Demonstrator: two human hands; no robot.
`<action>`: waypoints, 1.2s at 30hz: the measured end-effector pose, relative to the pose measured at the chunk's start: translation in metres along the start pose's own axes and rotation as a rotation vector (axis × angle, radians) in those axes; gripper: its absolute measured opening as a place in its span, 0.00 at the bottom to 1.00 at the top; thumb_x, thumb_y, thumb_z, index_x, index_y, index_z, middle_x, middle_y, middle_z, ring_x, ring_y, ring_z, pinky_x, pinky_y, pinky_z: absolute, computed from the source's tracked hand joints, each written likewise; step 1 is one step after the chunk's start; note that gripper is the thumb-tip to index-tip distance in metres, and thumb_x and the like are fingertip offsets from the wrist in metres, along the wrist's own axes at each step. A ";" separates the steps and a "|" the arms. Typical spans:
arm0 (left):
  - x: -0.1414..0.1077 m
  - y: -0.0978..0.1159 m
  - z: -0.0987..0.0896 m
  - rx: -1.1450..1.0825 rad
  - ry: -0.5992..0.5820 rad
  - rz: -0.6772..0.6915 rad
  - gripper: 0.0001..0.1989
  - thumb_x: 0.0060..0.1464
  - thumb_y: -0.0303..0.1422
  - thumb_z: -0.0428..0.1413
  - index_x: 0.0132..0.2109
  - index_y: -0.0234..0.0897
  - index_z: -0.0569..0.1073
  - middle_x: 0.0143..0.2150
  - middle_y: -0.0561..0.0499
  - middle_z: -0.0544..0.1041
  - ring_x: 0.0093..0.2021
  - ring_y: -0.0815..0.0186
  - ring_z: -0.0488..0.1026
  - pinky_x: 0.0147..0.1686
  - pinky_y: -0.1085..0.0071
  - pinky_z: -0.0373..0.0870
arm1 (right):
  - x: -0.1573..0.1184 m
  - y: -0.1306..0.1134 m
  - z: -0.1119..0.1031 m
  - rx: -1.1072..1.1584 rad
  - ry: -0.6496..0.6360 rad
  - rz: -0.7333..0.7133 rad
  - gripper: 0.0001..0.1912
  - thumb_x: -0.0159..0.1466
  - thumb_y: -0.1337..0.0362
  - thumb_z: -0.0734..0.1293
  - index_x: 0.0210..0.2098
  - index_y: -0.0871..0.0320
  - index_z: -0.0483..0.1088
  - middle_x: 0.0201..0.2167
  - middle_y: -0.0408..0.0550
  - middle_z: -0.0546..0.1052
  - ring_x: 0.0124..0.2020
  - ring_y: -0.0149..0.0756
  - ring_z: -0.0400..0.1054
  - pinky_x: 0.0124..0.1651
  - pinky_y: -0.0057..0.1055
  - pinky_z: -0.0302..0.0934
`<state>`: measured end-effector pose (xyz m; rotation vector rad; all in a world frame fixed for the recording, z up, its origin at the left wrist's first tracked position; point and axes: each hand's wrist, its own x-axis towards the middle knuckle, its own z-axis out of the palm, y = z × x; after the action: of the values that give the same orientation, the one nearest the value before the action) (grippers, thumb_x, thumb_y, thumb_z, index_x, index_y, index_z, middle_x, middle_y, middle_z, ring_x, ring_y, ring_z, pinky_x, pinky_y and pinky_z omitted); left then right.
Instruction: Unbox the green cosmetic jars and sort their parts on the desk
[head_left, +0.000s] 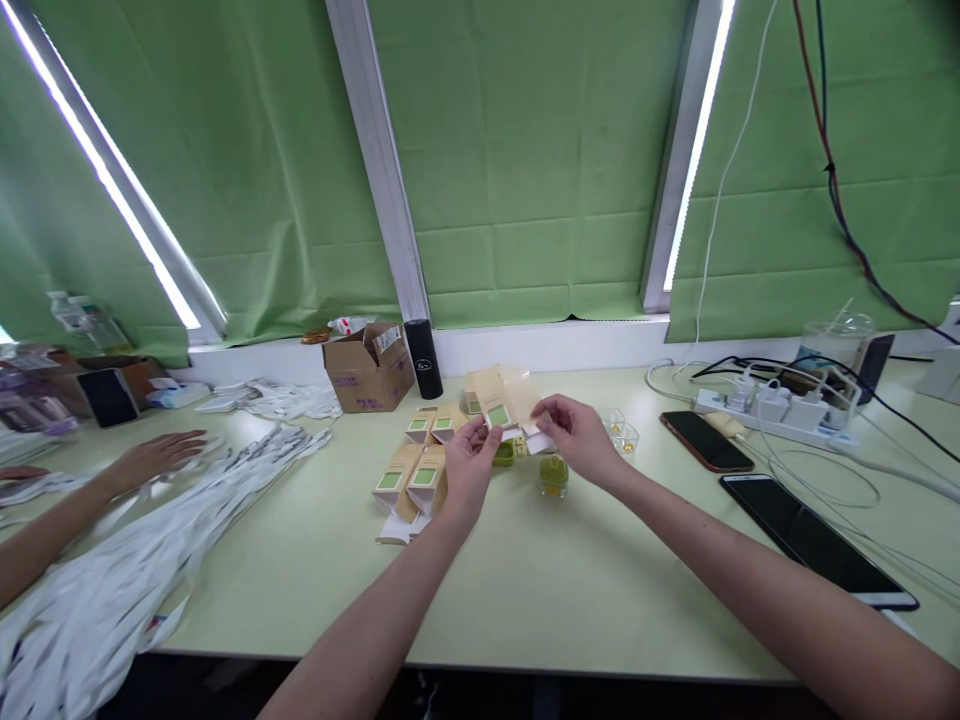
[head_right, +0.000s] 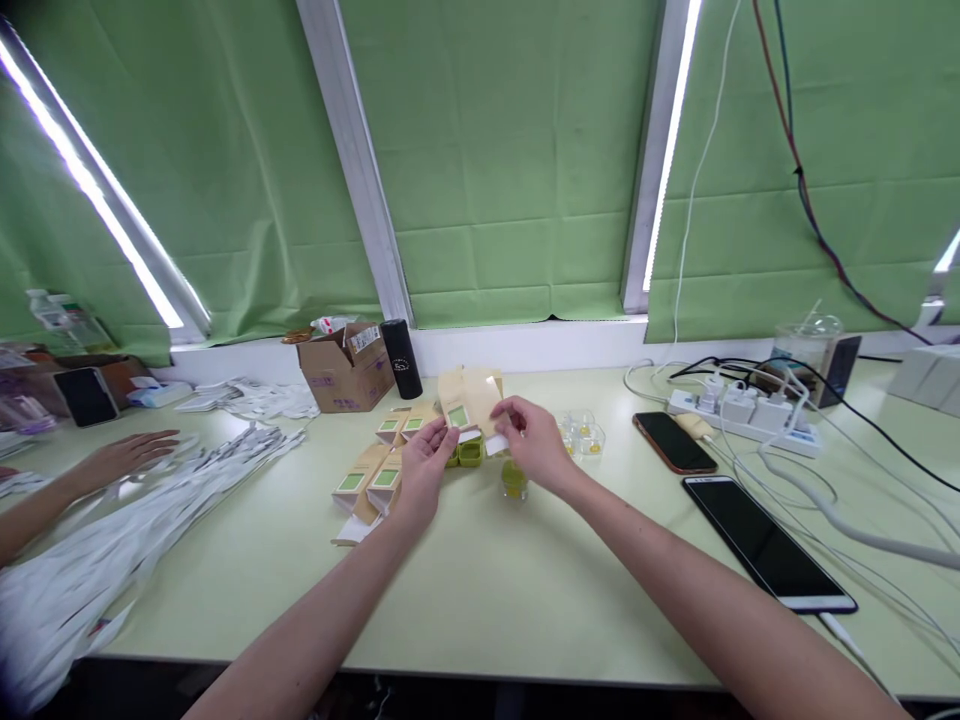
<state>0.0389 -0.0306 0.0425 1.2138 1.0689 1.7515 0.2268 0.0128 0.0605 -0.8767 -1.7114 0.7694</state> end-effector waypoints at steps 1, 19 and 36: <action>-0.001 0.000 0.000 0.016 -0.008 0.011 0.26 0.52 0.48 0.68 0.51 0.35 0.78 0.44 0.43 0.83 0.46 0.59 0.80 0.49 0.63 0.74 | 0.011 0.006 -0.004 0.032 0.038 0.022 0.10 0.62 0.56 0.67 0.38 0.54 0.75 0.27 0.41 0.71 0.29 0.34 0.63 0.31 0.31 0.59; -0.008 -0.007 0.002 0.404 -0.028 0.148 0.09 0.63 0.37 0.57 0.43 0.38 0.79 0.42 0.46 0.83 0.42 0.61 0.79 0.42 0.65 0.72 | 0.110 0.148 -0.102 -0.413 0.334 0.619 0.08 0.50 0.67 0.76 0.29 0.58 0.75 0.28 0.51 0.78 0.32 0.42 0.74 0.34 0.34 0.67; -0.011 -0.005 0.004 0.424 -0.088 0.150 0.05 0.60 0.30 0.59 0.42 0.39 0.80 0.43 0.46 0.80 0.44 0.61 0.76 0.49 0.62 0.71 | 0.082 0.121 -0.106 -0.352 0.561 0.340 0.16 0.60 0.67 0.63 0.46 0.61 0.77 0.46 0.59 0.80 0.46 0.44 0.72 0.53 0.40 0.65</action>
<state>0.0460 -0.0378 0.0346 1.6505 1.3708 1.6082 0.3342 0.1547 0.0305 -1.4950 -1.2212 0.3788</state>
